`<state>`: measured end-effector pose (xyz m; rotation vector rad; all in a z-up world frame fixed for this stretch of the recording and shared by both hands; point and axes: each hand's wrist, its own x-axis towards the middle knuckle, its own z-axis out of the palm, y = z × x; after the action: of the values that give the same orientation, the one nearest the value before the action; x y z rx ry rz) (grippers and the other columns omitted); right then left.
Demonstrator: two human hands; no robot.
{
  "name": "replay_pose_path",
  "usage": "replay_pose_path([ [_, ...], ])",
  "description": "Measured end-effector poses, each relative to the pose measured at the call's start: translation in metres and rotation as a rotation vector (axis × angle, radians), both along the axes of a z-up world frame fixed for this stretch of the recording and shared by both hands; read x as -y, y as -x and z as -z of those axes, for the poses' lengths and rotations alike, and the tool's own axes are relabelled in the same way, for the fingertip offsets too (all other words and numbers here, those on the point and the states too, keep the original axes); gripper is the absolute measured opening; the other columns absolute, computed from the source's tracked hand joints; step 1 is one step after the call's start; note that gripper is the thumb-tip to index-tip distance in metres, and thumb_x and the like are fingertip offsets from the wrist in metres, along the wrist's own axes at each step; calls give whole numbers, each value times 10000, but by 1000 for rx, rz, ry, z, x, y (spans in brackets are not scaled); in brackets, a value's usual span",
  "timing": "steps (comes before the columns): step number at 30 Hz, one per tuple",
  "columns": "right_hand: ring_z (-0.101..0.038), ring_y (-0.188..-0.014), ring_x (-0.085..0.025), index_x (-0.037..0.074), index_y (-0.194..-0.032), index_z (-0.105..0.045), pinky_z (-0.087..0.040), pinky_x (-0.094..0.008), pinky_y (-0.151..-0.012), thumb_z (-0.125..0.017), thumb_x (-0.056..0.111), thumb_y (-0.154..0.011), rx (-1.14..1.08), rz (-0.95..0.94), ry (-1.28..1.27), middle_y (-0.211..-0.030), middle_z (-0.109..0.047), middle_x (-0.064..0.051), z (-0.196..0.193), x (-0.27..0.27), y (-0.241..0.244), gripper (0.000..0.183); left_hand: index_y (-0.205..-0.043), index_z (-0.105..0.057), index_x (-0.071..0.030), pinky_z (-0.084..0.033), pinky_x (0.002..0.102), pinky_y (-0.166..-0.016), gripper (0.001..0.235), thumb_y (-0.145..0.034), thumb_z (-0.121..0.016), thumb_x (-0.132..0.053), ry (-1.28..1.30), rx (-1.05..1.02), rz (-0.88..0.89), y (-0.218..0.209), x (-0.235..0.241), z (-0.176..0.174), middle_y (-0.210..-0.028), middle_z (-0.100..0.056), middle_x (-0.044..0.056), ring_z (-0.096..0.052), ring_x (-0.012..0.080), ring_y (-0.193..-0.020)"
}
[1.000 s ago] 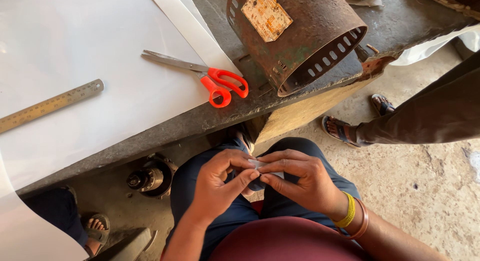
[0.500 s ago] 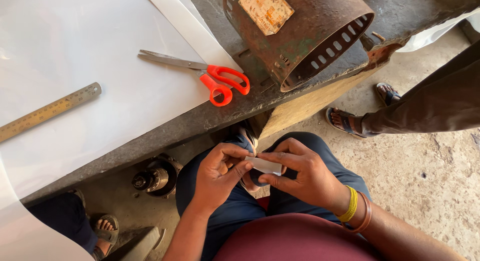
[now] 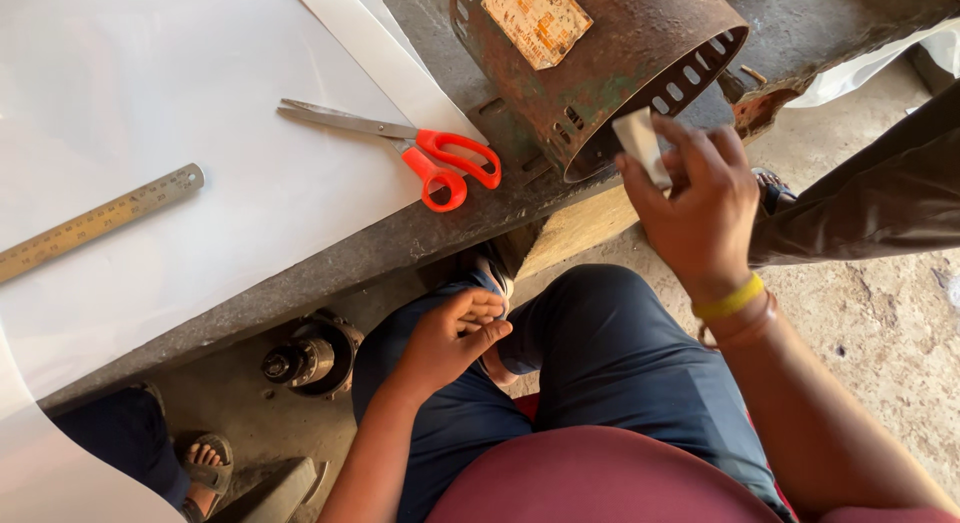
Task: The person prepares and installs insulation paper strips into an electric motor stator, cutting the white film sheets with scissors, sizing them to length, and manually sliding each piece into the slots of the stator housing.
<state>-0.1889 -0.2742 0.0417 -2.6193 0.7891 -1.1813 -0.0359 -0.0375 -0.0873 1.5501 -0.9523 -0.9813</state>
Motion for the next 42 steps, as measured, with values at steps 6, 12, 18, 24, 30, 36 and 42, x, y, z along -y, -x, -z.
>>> replay_pose_path([
  [6,-578,-747,-124,21,-1260,-756,-482,-277,-657,-880,176,-980,23,13,-54,-885,-621,-42,4,11,-15,344,-1176,-688,-39,-593,333,-872,467,-863,-774,-374,-88,89,11,-3,-2,3,-1104,-787,125,-765,215,-1002],
  [12,-555,-711,-104,7,-1219,-772,-471,-256,-629,-861,148,-970,107,-19,-202,-873,-606,-33,10,7,-23,300,-1174,-691,-60,-598,340,-858,464,-858,-767,-392,-128,116,19,-2,-1,-3,-1106,-786,118,-769,237,-992],
  [18,-578,-726,-112,-16,-1210,-763,-489,-268,-645,-825,137,-1002,97,-76,-191,-916,-601,-59,11,7,-25,266,-1167,-691,-62,-601,348,-849,449,-865,-762,-387,-125,119,11,-2,-1,-4,-1099,-784,118,-771,243,-987],
  [24,-596,-780,-212,1,-1181,-782,-505,-344,-695,-799,148,-1040,-82,-107,3,-930,-584,-102,-1,15,-20,204,-1163,-689,-60,-600,348,-846,434,-876,-755,-379,-117,145,19,-1,0,-4,-1082,-792,114,-774,244,-974],
  [30,-633,-832,-268,22,-1098,-780,-540,-393,-754,-782,153,-1042,-212,-133,114,-994,-599,-113,-14,18,-16,142,-1160,-691,-54,-600,350,-846,427,-882,-751,-373,-123,153,20,-1,0,-4,-1077,-790,114,-772,244,-976],
  [36,-643,-850,-257,12,-1038,-759,-543,-379,-768,-778,165,-1052,-215,-153,137,-945,-625,-104,-17,28,-16,155,-1161,-691,-53,-600,350,-841,432,-877,-757,-372,-116,172,16,-2,0,-4,-1081,-792,107,-771,242,-976],
  [42,-648,-798,-248,-34,-1093,-672,-540,-389,-716,-804,137,-957,-164,-151,201,-933,-649,-108,-22,29,-36,255,-1161,-693,-47,-594,352,-842,414,-890,-751,-355,-110,160,4,-2,-1,-2,-1069,-790,119,-773,250,-974],
])
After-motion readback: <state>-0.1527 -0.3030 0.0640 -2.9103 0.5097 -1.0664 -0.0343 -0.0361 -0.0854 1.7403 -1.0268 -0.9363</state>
